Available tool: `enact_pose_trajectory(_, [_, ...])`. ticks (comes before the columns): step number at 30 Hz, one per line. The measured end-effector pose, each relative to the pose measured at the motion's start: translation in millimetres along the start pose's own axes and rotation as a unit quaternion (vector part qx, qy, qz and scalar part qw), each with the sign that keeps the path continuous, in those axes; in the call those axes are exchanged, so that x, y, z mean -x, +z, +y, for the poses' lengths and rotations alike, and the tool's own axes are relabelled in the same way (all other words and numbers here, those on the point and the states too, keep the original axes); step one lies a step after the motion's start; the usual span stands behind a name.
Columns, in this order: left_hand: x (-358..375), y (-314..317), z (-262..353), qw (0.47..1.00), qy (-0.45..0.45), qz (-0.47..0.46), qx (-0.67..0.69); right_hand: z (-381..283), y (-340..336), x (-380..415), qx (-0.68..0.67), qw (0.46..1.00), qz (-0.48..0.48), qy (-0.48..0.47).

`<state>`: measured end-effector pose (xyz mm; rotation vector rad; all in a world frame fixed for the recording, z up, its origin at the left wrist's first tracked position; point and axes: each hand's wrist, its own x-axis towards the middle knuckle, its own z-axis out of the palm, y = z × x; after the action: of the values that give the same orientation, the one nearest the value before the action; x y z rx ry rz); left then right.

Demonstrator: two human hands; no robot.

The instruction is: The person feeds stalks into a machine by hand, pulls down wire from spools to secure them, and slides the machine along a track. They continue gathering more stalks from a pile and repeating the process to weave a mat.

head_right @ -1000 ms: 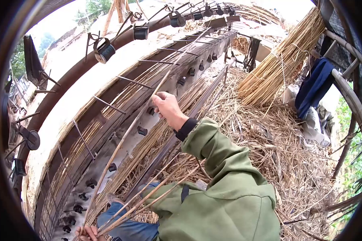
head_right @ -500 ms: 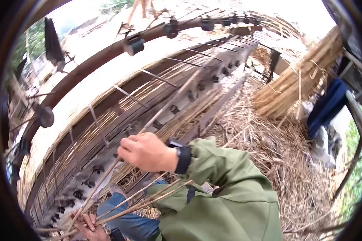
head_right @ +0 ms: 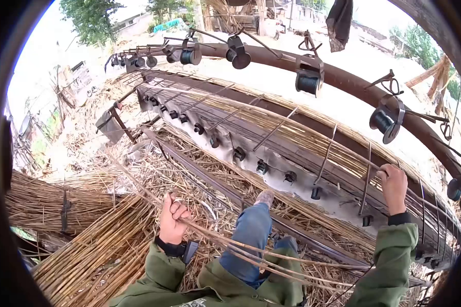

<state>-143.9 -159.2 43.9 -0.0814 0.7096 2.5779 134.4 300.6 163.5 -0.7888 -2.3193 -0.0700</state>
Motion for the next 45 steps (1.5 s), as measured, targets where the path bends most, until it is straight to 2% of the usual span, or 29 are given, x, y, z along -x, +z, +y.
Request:
enact_pose_trajectory(1, [1, -2, 0, 1.0, 0.001, 0.003, 0.003, 24, 16, -7, 0.003, 0.998, -0.059, 0.012])
enact_pose_trajectory(4, [-1, -4, -3, 1.0, -0.002, -0.001, 0.006, 20, 36, -13, -0.052, 0.997, -0.04, 0.031])
enact_pose_trajectory(5, [-3, -2, -5, 1.0, 0.0, 0.002, 0.003, -7, 27, -11, -0.035, 0.996, -0.076, 0.005])
enact_pose_trajectory(6, [-3, 0, -8, 1.0, 0.004, 0.006, 0.002, -43, 17, -4, -0.097, 0.994, -0.05, -0.026])
enact_pose_trajectory(7, [-1, 2, -12, 1.0, -0.004, 0.016, 0.007, -97, 6, 31, -0.193, 0.967, -0.153, -0.062])
enact_pose_trajectory(8, [-2, 10, -18, 1.0, -0.017, 0.024, 0.005, -120, 6, 54, -0.204, 0.947, -0.181, -0.168])
enact_pose_trajectory(9, [-1, 15, -23, 1.0, -0.014, 0.017, 0.007, -148, 4, 77, -0.209, 0.928, -0.209, -0.228])
enact_pose_trajectory(10, [-1, 19, -27, 1.0, -0.015, 0.005, 0.006, -174, -2, 97, -0.228, 0.9, -0.281, -0.244])
enact_pose_trajectory(12, [2, 25, -36, 0.999, -0.038, -0.007, 0.005, -193, 20, 139, -0.339, 0.843, -0.341, -0.241])
enact_pose_trajectory(15, [10, 34, -41, 0.999, -0.043, -0.005, -0.005, -195, 40, 171, -0.387, 0.771, -0.49, -0.127])
enact_pose_trajectory(16, [12, 40, -42, 0.999, -0.045, -0.005, -0.013, -190, 50, 186, -0.45, 0.717, -0.531, -0.046])
enact_pose_trajectory(18, [15, 39, -43, 0.998, -0.053, -0.02, -0.005, -185, 64, 207, -0.556, 0.575, -0.59, 0.113])
enact_pose_trajectory(20, [18, 45, -47, 0.998, -0.063, -0.024, -0.005, -180, 61, 208, -0.547, 0.591, -0.58, 0.124])
enact_pose_trajectory(23, [22, 39, -56, 0.983, -0.086, -0.15, -0.053, -172, 59, 205, -0.554, 0.624, -0.533, 0.141])
enact_pose_trajectory(25, [23, 31, -68, 0.969, -0.104, -0.202, -0.101, -173, 49, 197, -0.52, 0.683, -0.499, 0.12])
enact_pose_trajectory(27, [29, 39, -71, 0.96, -0.135, -0.182, -0.162, -172, 48, 197, -0.494, 0.734, -0.454, 0.102])
enact_pose_trajectory(30, [30, 38, -78, 0.945, -0.115, -0.148, -0.267, -156, 58, 207, -0.388, 0.874, -0.291, -0.03])
enact_pose_trajectory(32, [29, 34, -80, 0.925, -0.119, -0.117, -0.342, -148, 50, 202, -0.372, 0.896, -0.24, -0.029])
enact_pose_trajectory(34, [34, 36, -81, 0.917, -0.109, -0.157, -0.35, -140, 40, 195, -0.343, 0.913, -0.217, -0.037])
enact_pose_trajectory(37, [37, 41, -91, 0.905, -0.117, -0.192, -0.36, -130, 9, 168, -0.377, 0.902, -0.211, -0.006])
enact_pose_trajectory(40, [37, 38, -102, 0.91, -0.098, -0.169, -0.366, -113, -13, 150, -0.364, 0.922, -0.13, -0.026])
enact_pose_trajectory(42, [34, 33, -106, 0.916, -0.082, -0.153, -0.361, -99, -38, 137, -0.325, 0.942, -0.081, 0.008])
enact_pose_trajectory(43, [33, 30, -108, 0.919, -0.076, -0.146, -0.357, -86, -44, 134, -0.292, 0.956, -0.018, 0.005])
enact_pose_trajectory(44, [33, 27, -110, 0.924, -0.07, -0.138, -0.35, -73, -53, 132, -0.309, 0.95, 0.015, 0.05])
enact_pose_trajectory(45, [34, 26, -110, 0.922, -0.065, -0.155, -0.348, -60, -61, 129, -0.309, 0.946, 0.083, 0.056])
